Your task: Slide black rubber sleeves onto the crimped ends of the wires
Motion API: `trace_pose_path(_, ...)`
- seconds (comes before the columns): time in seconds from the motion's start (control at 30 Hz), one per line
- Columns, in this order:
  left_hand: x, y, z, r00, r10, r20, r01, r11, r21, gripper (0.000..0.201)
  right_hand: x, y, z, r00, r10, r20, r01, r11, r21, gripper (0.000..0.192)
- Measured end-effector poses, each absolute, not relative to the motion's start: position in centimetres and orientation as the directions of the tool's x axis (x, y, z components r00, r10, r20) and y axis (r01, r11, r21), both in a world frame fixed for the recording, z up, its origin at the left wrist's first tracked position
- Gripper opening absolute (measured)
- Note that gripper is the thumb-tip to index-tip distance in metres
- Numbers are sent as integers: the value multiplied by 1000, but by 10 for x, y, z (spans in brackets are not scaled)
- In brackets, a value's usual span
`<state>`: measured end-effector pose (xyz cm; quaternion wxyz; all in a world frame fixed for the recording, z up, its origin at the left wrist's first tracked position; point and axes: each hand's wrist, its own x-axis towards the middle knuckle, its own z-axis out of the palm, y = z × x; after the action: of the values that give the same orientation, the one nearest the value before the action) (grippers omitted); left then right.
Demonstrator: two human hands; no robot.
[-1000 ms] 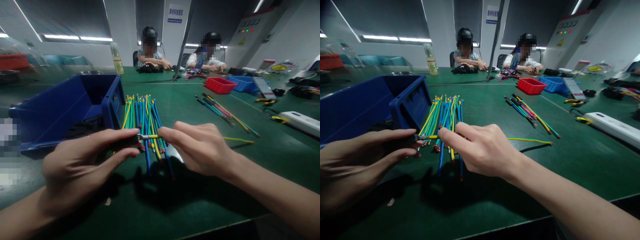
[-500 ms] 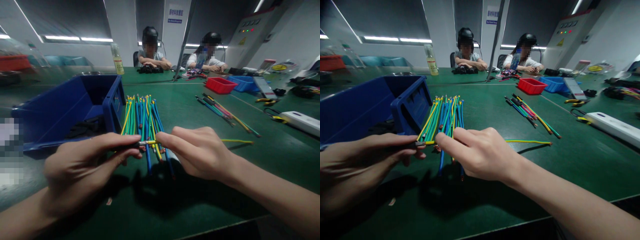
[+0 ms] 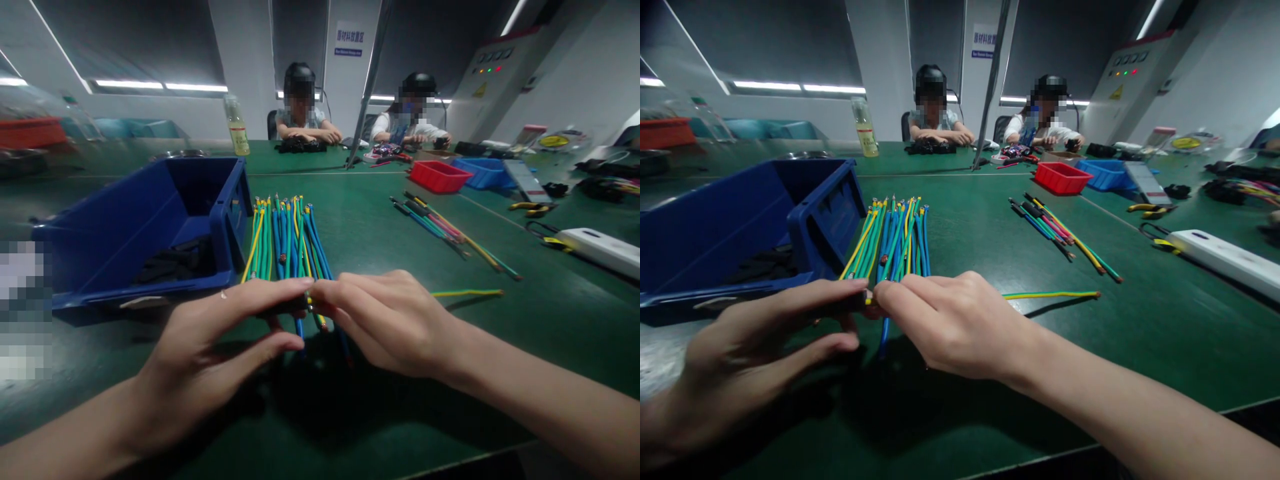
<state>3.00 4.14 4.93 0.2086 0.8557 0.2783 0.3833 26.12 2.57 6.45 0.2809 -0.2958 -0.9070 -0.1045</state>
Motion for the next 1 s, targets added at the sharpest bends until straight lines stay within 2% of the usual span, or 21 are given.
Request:
trace_pose_path(0.1, 32, 42, 48, 468, 715, 519, 202, -658, 725, 62, 263, 27, 67, -655, 475, 588, 605, 795, 32, 14)
trace_pose_path(0.17, 33, 41, 50, 384, 776, 500, 154, -588, 794, 44, 265, 27, 68, -643, 486, 592, 628, 777, 44, 13)
trace_pose_path(0.27, 33, 39, 55, 349, 820, 455, 226, -544, 808, 11, 266, 28, 69, -643, 505, 576, 647, 760, 56, 14)
trace_pose_path(0.4, 35, 36, 59, 381, 849, 366, 366, -502, 783, 22, 267, 28, 69, -671, 494, 553, 626, 777, 66, 16)
trace_pose_path(0.57, 37, 34, 59, 441, 867, 234, 411, -426, 806, 31, 265, 26, 70, -692, 490, 530, 600, 798, 47, 21)
trace_pose_path(0.67, 38, 34, 59, 473, 858, 199, 380, -402, 833, 34, 265, 25, 69, -720, 471, 509, 601, 790, 119, 32)
trace_pose_path(0.8, 37, 34, 58, 518, 834, 188, 352, -408, 842, 33, 266, 28, 68, -742, 447, 500, 609, 761, 224, 30)
trace_pose_path(1.0, 28, 41, 52, 651, 749, 126, 352, -445, 824, 37, 266, 29, 70, -716, 451, 533, 592, 797, 120, 22)
